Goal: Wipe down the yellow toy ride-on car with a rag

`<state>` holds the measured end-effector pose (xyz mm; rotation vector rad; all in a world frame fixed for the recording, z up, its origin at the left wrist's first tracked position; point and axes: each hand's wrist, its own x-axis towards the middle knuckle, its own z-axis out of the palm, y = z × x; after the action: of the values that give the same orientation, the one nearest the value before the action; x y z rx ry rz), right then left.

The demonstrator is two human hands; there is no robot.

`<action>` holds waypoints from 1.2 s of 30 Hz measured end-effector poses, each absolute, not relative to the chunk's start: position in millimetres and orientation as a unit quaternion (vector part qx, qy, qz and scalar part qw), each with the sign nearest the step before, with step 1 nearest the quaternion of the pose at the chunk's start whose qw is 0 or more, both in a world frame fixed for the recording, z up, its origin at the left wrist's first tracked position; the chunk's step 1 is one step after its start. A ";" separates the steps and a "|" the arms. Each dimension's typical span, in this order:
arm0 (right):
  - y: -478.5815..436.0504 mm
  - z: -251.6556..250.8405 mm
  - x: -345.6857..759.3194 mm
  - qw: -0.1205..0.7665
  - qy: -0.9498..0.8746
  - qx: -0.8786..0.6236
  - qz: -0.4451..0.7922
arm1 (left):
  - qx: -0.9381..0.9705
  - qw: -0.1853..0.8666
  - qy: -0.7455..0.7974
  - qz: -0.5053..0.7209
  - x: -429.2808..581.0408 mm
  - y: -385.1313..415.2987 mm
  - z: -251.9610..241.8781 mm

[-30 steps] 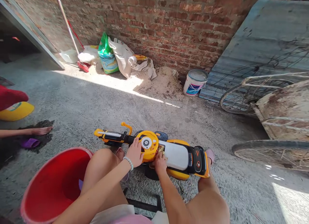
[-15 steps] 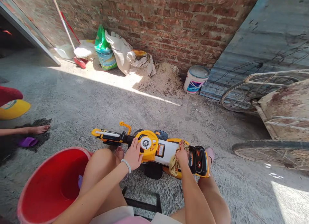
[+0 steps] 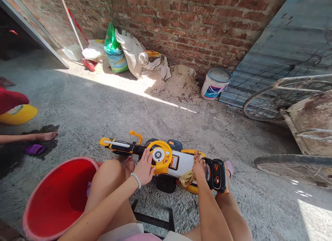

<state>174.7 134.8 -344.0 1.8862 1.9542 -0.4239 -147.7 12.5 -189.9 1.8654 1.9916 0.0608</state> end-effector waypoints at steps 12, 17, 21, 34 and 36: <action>23.0 -337.3 44.3 0.045 0.733 0.630 -0.252 | 0.662 0.225 0.715 0.011 -147.4 15.9 -187.2; 56.9 -310.5 75.7 -0.159 0.561 0.689 -0.431 | 0.654 0.241 0.717 0.025 -148.6 15.2 -184.0; 95.7 -268.0 83.4 -0.365 0.385 0.674 -0.514 | 0.657 0.236 0.715 0.045 -149.8 13.0 -186.6; 113.6 -216.0 5.6 -0.128 0.742 0.588 -0.294 | 0.659 0.252 0.708 0.030 -149.9 15.6 -184.3; 96.3 -218.8 12.3 -0.131 0.733 0.608 -0.277 | 0.657 0.255 0.709 0.028 -148.7 15.5 -182.8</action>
<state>12.3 96.3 -218.8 2.0863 2.5157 -0.9528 -148.7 15.5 -182.8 1.7843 1.9262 0.0755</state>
